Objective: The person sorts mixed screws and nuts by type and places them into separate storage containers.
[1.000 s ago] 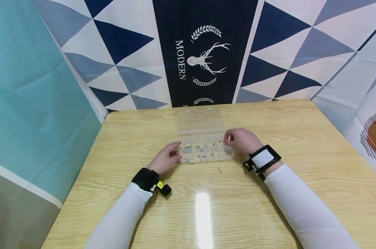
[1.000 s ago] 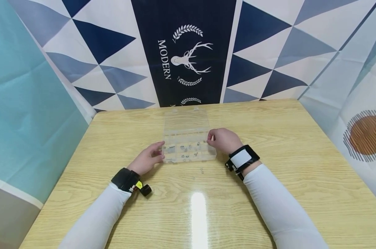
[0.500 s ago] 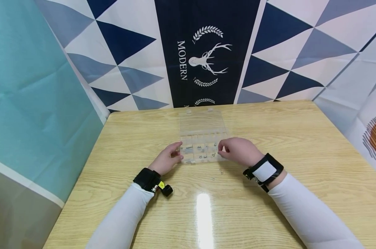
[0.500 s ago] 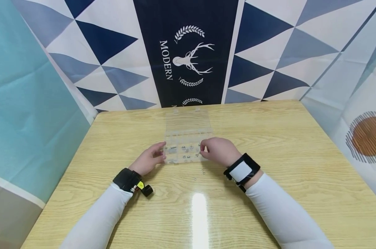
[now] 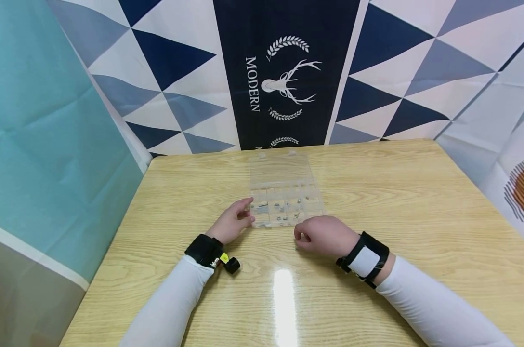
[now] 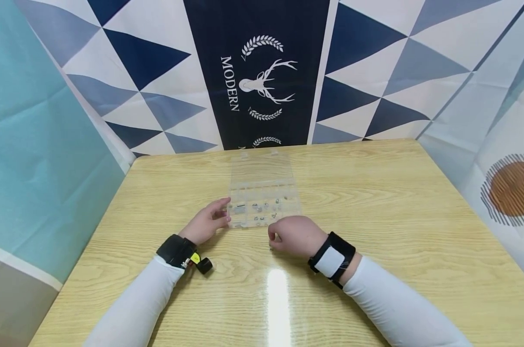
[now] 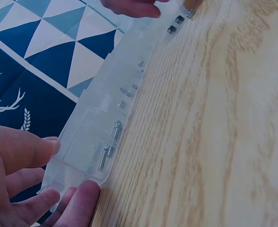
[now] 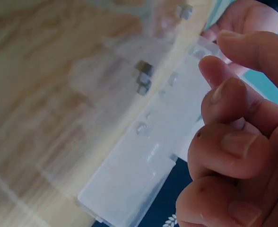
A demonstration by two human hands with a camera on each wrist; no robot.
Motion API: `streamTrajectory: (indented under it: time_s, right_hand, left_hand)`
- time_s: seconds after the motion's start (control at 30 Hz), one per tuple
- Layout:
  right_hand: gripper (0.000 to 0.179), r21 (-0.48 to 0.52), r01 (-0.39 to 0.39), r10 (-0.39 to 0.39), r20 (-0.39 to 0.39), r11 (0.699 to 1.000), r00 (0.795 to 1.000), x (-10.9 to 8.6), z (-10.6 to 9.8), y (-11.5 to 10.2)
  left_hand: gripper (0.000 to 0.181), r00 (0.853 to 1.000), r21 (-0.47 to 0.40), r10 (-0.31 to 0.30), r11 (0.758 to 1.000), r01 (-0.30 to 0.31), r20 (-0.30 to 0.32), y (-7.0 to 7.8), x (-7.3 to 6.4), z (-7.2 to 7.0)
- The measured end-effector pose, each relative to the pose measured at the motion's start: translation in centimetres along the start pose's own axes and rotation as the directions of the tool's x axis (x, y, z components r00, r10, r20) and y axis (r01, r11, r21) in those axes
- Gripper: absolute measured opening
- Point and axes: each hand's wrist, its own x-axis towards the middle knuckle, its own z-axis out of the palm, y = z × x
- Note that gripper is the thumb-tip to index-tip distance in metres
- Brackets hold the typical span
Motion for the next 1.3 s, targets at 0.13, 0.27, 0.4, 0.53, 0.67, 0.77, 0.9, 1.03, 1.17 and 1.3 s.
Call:
streamTrajectory:
  time_s: [0.13,0.27,0.4,0.53,0.67,0.77,0.9,1.03,1.17,1.3]
  right_hand:
    - [0.014,0.009,0.022,-0.022,0.028,1.0,0.999,-0.1,0.5,-0.1]
    - [0.014,-0.013,0.041,-0.04,0.027,0.999,0.999,-0.2,0.8,-0.2]
    - [0.011,-0.012,0.054,-0.054,0.025,0.998,0.998,-0.3,0.9,-0.3]
    - [0.008,-0.012,0.073,-0.072,0.032,0.997,0.997,-0.2,0.9,-0.4]
    - [0.009,-0.015,0.078,-0.077,0.036,0.997,0.996,-0.2,0.9,-0.6]
    - [0.012,-0.018,0.075,-0.074,0.041,0.997,0.996,-0.1,0.9,-0.7]
    - [0.017,-0.021,0.074,-0.073,0.052,0.997,0.996,-0.1,0.9,-0.8]
    - [0.02,-0.023,0.073,-0.071,0.067,0.997,0.995,0.0,0.9,-0.9]
    - [0.021,-0.028,0.065,-0.063,0.061,0.998,0.996,0.1,0.7,-0.8]
    - [0.022,-0.022,0.046,-0.045,0.034,0.999,0.998,0.2,0.3,-0.7]
  left_hand:
    - [0.058,1.0,0.0,-0.001,1.0,0.001,-0.001,0.0,0.0,0.1]
    - [0.058,1.0,0.001,-0.003,1.0,0.003,0.003,0.1,-0.1,0.1]
    - [0.057,1.0,-0.001,-0.003,1.0,0.003,0.006,0.2,-0.1,0.1]
    - [0.057,1.0,0.0,-0.001,1.0,0.001,0.005,0.2,-0.2,0.0]
    - [0.058,1.0,0.003,0.003,1.0,-0.003,-0.001,0.1,-0.2,0.0]
    - [0.058,1.0,0.001,0.004,1.0,-0.004,-0.009,0.0,-0.2,0.1]
    - [0.058,1.0,-0.019,0.009,1.0,-0.009,-0.022,0.1,-0.2,0.2]
    - [0.057,1.0,-0.04,0.004,0.999,-0.005,-0.028,1.1,-0.8,0.1]
    - [0.057,1.0,-0.011,-0.011,1.0,0.01,-0.015,0.7,-0.5,0.0]
    - [0.058,1.0,0.011,-0.023,1.0,0.023,-0.005,0.1,-0.1,0.1]
